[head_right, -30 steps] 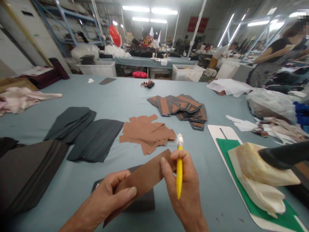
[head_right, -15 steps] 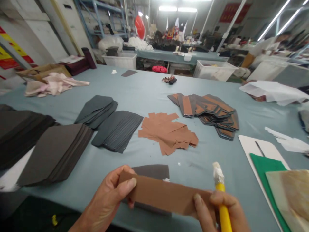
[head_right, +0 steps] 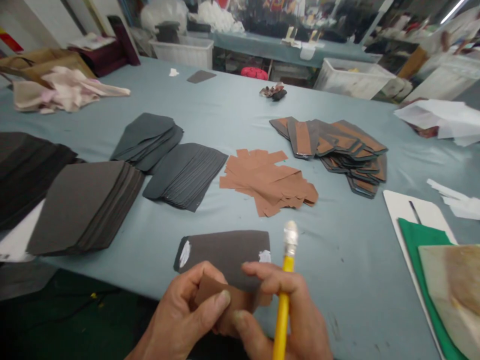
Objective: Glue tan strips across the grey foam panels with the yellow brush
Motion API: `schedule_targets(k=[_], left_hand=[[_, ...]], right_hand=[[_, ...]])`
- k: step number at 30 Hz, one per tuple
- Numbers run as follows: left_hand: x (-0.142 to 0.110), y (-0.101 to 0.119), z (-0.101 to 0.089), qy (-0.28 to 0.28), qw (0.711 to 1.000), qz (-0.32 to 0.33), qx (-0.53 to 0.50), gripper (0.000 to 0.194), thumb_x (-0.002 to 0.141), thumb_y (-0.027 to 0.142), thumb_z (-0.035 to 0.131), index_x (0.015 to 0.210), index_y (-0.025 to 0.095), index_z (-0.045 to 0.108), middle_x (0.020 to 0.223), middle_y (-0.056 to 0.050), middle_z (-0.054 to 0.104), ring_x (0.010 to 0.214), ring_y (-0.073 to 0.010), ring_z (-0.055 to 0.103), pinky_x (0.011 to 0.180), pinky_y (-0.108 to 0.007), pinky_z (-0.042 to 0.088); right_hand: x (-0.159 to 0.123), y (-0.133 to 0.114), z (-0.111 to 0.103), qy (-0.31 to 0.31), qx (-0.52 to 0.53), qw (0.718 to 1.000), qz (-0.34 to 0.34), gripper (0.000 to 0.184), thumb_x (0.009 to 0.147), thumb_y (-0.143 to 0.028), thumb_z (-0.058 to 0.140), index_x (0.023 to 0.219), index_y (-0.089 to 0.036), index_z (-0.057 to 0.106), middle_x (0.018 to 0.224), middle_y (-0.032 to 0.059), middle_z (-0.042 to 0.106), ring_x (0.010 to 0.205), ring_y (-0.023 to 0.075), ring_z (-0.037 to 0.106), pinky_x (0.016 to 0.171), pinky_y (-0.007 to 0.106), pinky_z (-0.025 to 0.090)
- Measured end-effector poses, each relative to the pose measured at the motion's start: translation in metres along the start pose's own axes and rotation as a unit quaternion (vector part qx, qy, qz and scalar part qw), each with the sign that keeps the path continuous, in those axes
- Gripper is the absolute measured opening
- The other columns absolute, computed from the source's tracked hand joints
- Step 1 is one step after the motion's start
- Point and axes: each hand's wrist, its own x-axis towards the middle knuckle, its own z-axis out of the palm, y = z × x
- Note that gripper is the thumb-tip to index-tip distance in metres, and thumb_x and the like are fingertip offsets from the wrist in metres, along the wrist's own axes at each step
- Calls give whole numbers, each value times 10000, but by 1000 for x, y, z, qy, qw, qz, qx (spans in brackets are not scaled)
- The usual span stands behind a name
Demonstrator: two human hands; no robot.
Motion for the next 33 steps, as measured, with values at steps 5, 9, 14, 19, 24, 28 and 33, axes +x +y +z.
schedule_targets(k=[5,9,14,19,24,28,33], left_hand=[[-20,-16,-15,107,990,57,65,428,912,601,701,824,187,636,708,15,560,651,-112,472,615,-213,416],[-27,-26,-27,170,983,51,51,449,925,630,678,833,191,648,724,8,559,653,-122,481,603,-221,414],[-30,-30,-29,216,976,23,0,518,888,689,696,771,189,629,703,12,526,647,-122,467,602,-236,397],[-30,-29,-29,249,968,14,-35,543,855,717,722,765,189,632,701,17,516,663,-127,475,633,-247,414],[-33,-33,-41,256,967,-10,-4,475,894,658,706,804,192,680,665,13,561,625,-126,502,609,-238,456],[-35,-36,-56,276,957,1,93,349,921,542,715,970,198,749,753,-22,699,656,-148,630,621,-232,529],[-27,-30,-71,319,910,75,255,236,876,360,756,1086,255,785,789,4,774,612,-134,705,588,-191,579]], right_hand=[[17,-20,44,-73,118,990,-21,191,964,-312,693,929,-298,506,721,-66,647,549,110,648,503,178,537],[19,-12,60,-133,129,983,-17,183,979,-306,681,936,-293,504,753,-45,667,570,114,641,517,191,534],[15,-13,80,-175,152,972,35,190,983,-346,678,887,-281,527,760,-29,697,566,114,632,521,205,521],[13,-15,92,-196,160,966,56,165,1012,-339,645,905,-285,531,738,-36,669,534,107,594,472,207,465],[25,-4,88,-229,65,969,-59,173,993,-172,602,988,-299,486,830,-37,708,664,127,712,541,207,508],[35,-3,90,-214,19,974,-67,164,1003,-172,595,984,-298,491,837,-36,719,670,128,722,561,211,521],[46,1,100,-193,-2,979,-64,133,1011,-203,599,950,-284,513,806,-30,722,655,131,722,527,207,502]])
